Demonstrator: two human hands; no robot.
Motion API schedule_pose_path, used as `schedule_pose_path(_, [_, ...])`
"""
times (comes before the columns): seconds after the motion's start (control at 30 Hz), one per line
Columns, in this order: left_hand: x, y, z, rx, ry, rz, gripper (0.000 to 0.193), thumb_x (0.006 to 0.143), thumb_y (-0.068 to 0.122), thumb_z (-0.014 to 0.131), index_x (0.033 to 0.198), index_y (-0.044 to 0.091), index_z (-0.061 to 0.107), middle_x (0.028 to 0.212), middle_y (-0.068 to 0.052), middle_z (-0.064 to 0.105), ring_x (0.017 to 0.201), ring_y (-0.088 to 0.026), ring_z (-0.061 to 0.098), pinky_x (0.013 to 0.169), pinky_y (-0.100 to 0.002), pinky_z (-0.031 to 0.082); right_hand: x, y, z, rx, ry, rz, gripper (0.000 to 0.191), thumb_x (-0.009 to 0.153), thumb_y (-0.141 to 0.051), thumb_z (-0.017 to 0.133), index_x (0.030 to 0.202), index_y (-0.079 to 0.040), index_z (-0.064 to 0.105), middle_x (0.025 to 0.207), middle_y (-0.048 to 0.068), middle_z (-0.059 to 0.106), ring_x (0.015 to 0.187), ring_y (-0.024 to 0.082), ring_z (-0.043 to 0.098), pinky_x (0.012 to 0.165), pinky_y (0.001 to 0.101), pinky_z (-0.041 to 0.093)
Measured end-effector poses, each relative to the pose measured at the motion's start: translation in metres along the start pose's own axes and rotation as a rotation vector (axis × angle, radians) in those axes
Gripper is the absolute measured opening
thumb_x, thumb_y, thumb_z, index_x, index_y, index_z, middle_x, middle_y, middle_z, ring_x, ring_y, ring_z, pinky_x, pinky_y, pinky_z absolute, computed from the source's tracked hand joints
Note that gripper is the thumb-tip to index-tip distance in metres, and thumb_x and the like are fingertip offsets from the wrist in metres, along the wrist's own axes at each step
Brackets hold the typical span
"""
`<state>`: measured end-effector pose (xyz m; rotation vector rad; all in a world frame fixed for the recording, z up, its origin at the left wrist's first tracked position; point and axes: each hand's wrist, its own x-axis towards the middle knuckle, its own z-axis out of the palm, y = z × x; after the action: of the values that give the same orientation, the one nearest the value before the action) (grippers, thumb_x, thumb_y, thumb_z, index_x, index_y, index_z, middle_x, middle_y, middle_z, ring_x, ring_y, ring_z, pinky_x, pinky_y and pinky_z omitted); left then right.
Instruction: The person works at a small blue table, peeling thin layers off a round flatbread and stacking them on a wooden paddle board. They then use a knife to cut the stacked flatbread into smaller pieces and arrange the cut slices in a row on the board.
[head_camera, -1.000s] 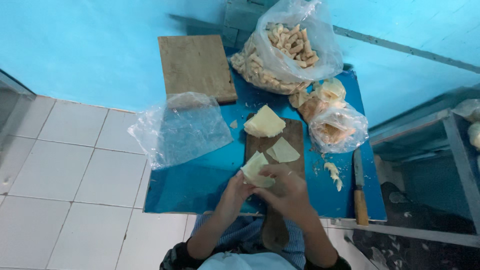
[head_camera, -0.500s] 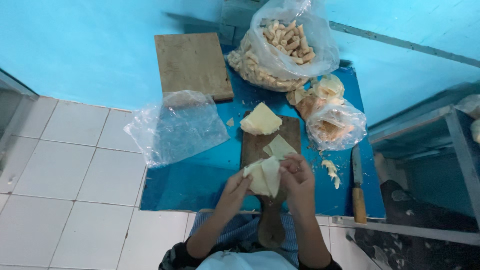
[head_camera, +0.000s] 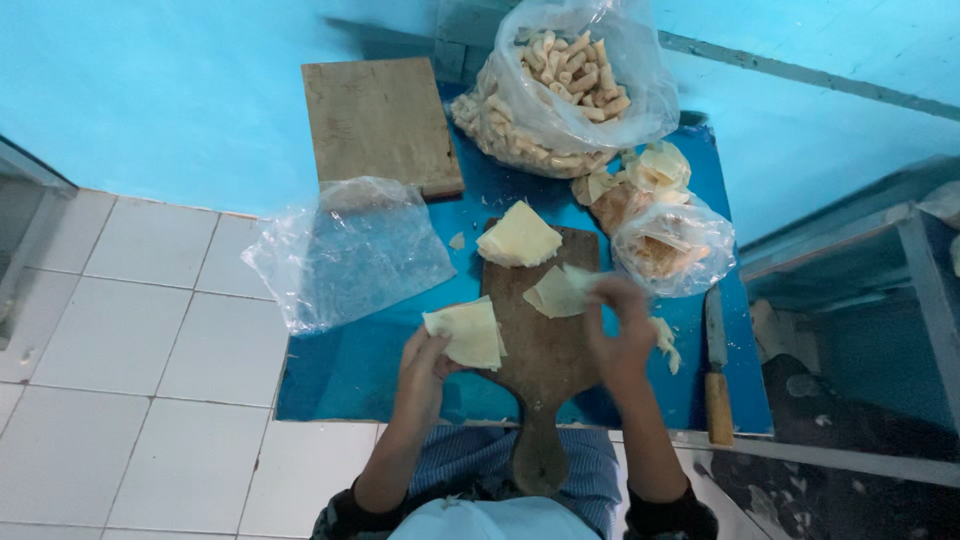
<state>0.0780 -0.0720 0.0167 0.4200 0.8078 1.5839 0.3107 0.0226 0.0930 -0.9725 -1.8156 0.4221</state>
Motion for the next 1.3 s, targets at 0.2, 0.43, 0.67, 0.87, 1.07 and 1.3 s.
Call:
schedule_pose_path(0.2, [-0.003,0.004,0.004,0.007,-0.016,0.015,0.045,0.101,0.018,0.050,0.139,-0.005,0.057,0.124,-0.016,0.070,0.107,-0.025,0.071,0.089,-0.040,0.057,-0.010,-0.015,0.010,-0.246,-0.179,-0.141,0.035,0.085,0.005,0.075,0.117,-0.002,0.065,0.109,0.013,0.073,0.101,0.030,0.074,0.085,0.0376,0.059])
schedule_pose_path(0.43, [-0.008,0.012,0.008,0.040,-0.022,-0.007,0.046,0.100,0.020,0.050,0.139,-0.004,0.056,0.126,-0.016,0.069,0.111,-0.024,0.071,0.092,-0.040,0.058,-0.017,-0.015,0.006,-0.339,-0.121,-0.240,0.034,0.086,0.006,0.076,0.118,-0.002,0.065,0.101,0.014,0.073,0.092,0.031,0.072,0.076,0.0396,0.059])
schedule_pose_path(0.67, [-0.010,0.014,0.011,0.051,-0.042,0.010,0.050,0.100,0.021,0.048,0.144,-0.003,0.052,0.130,-0.016,0.067,0.114,-0.025,0.069,0.092,-0.042,0.057,-0.021,-0.031,0.001,-0.286,-0.212,-0.192,0.039,0.083,0.009,0.072,0.119,-0.001,0.065,0.107,0.015,0.073,0.095,0.032,0.073,0.076,0.0380,0.059])
schedule_pose_path(0.87, [-0.009,-0.001,0.015,0.019,-0.105,-0.019,0.055,0.103,0.031,0.045,0.148,0.000,0.048,0.138,-0.015,0.064,0.123,-0.026,0.065,0.101,-0.042,0.054,-0.023,-0.048,-0.007,-0.189,-0.148,-0.049,0.041,0.079,0.008,0.072,0.119,-0.004,0.067,0.114,0.014,0.073,0.107,0.031,0.073,0.088,0.0382,0.059])
schedule_pose_path(1.07, [-0.014,-0.046,0.024,0.014,-0.251,-0.185,0.067,0.108,0.049,0.037,0.150,-0.002,0.047,0.139,-0.015,0.062,0.128,-0.027,0.060,0.109,-0.043,0.047,-0.042,-0.072,0.006,-0.028,-0.153,-0.043,0.045,0.073,-0.008,0.089,0.112,-0.007,0.068,0.112,0.011,0.073,0.105,0.025,0.073,0.088,0.0347,0.058])
schedule_pose_path(1.3, [-0.017,-0.047,0.036,0.082,-0.278,-0.303,0.068,0.105,0.051,0.032,0.157,0.009,0.036,0.144,-0.008,0.056,0.134,-0.020,0.056,0.112,-0.038,0.044,-0.048,-0.064,0.013,0.073,-0.114,0.068,0.033,0.083,0.000,0.083,0.111,-0.006,0.067,0.105,0.007,0.077,0.101,0.019,0.077,0.089,0.0307,0.059])
